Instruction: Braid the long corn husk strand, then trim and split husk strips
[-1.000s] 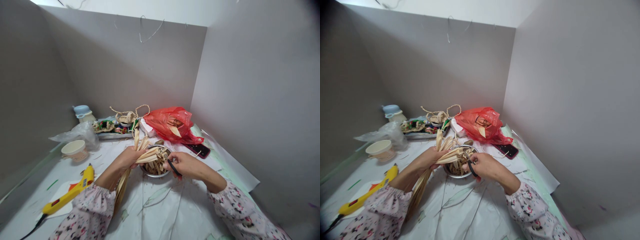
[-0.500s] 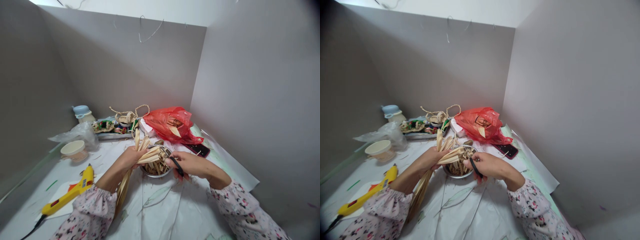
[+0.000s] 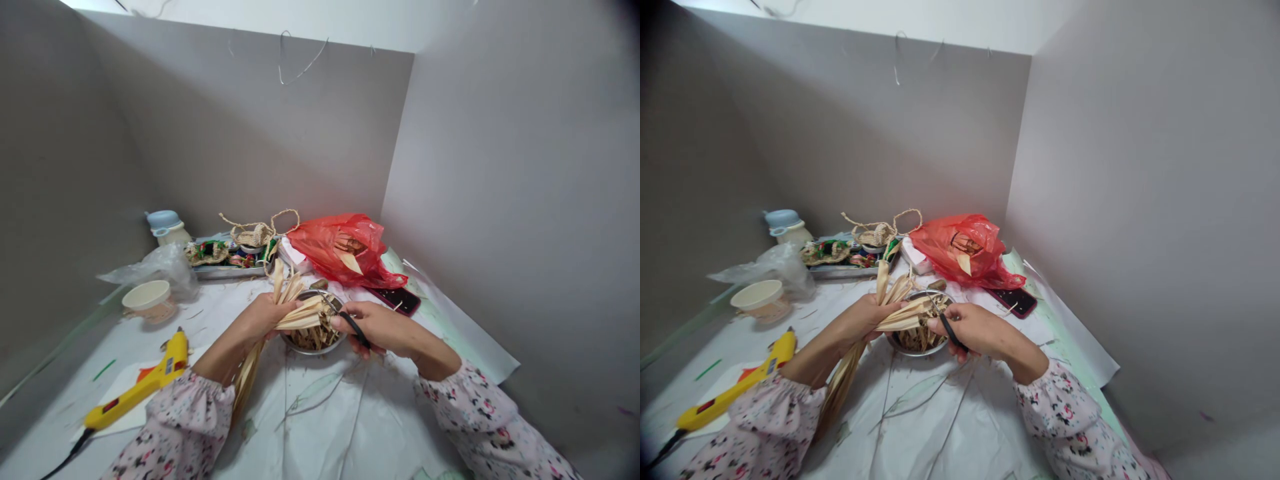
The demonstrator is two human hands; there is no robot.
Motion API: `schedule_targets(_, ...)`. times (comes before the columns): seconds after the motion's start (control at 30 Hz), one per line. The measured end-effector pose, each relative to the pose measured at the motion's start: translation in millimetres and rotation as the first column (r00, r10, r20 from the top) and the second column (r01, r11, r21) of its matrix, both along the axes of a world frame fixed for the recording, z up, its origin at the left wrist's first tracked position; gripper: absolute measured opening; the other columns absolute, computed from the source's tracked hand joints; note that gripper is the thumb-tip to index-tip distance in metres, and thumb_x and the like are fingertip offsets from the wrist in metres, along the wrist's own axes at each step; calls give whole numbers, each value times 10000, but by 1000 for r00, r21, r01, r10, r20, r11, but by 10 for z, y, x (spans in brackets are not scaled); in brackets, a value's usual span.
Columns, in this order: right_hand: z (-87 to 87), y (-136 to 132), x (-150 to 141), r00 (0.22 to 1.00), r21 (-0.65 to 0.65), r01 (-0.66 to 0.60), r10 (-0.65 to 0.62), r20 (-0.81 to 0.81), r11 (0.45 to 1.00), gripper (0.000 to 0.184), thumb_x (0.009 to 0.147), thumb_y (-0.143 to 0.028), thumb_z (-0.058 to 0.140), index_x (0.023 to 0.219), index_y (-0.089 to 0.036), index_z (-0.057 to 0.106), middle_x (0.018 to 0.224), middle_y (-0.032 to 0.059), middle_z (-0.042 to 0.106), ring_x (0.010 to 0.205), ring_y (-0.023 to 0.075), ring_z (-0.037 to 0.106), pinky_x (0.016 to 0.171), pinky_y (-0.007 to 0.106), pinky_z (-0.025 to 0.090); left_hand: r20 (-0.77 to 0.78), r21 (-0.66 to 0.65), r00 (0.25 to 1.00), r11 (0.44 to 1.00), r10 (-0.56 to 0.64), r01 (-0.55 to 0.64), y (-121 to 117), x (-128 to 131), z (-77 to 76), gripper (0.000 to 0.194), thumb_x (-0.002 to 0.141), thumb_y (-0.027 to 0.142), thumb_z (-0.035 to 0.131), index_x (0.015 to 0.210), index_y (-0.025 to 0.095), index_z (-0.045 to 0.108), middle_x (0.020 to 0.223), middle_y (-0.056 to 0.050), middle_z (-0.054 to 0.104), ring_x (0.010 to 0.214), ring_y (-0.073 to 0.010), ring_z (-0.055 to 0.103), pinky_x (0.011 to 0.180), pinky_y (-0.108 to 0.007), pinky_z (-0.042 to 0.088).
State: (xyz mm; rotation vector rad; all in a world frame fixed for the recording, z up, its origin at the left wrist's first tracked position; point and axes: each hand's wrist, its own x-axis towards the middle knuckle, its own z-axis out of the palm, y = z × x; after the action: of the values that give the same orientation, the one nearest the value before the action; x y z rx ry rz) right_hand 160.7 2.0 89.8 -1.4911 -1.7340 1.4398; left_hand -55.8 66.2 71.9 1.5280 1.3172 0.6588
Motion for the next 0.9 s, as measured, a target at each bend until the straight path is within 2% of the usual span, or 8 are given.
schedule_targets(0.2,13,-5,-9,1000,41,-7,6,23,999,418,791,-608,580,767,-199,497,504,-46,554,407,92,461,381,199,271,48,-40,999,999,-24,26,-33,30,16,333,666,469,683,699,148,601,465,35,497,368,-84,357,364,-213,210)
schedule_targets(0.4,7,-6,-19,1000,26,27,-28,5,999,412,767,-594,615,745,-197,507,481,-60,520,401,93,465,395,204,249,11,-18,1000,1000,-14,14,8,-16,-12,354,679,489,666,607,169,531,427,42,456,354,-75,316,363,-212,193)
schedule_targets(0.67,-17,-6,70,996,34,-37,34,85,999,430,747,-585,638,874,-182,557,546,-41,572,450,104,513,415,195,309,-43,-27,999,1000,-9,8,25,-44,-7,352,691,487,644,595,171,524,404,45,459,336,-71,304,361,-215,189)
schedule_targets(0.8,-31,5,116,990,102,-59,46,132,993,438,759,-585,627,925,-185,563,590,-22,599,513,127,551,473,213,366,-11,-60,1000,998,-26,25,-14,-9,18,322,671,459,675,618,163,557,405,61,444,354,-75,317,375,-218,199)
schedule_targets(0.9,-11,-2,94,986,88,-85,71,153,993,439,757,-587,630,930,-189,565,604,-22,602,514,127,547,493,221,382,4,-75,999,996,-45,46,-44,34,22,306,657,439,694,644,151,593,423,58,465,370,-79,339,386,-220,210)
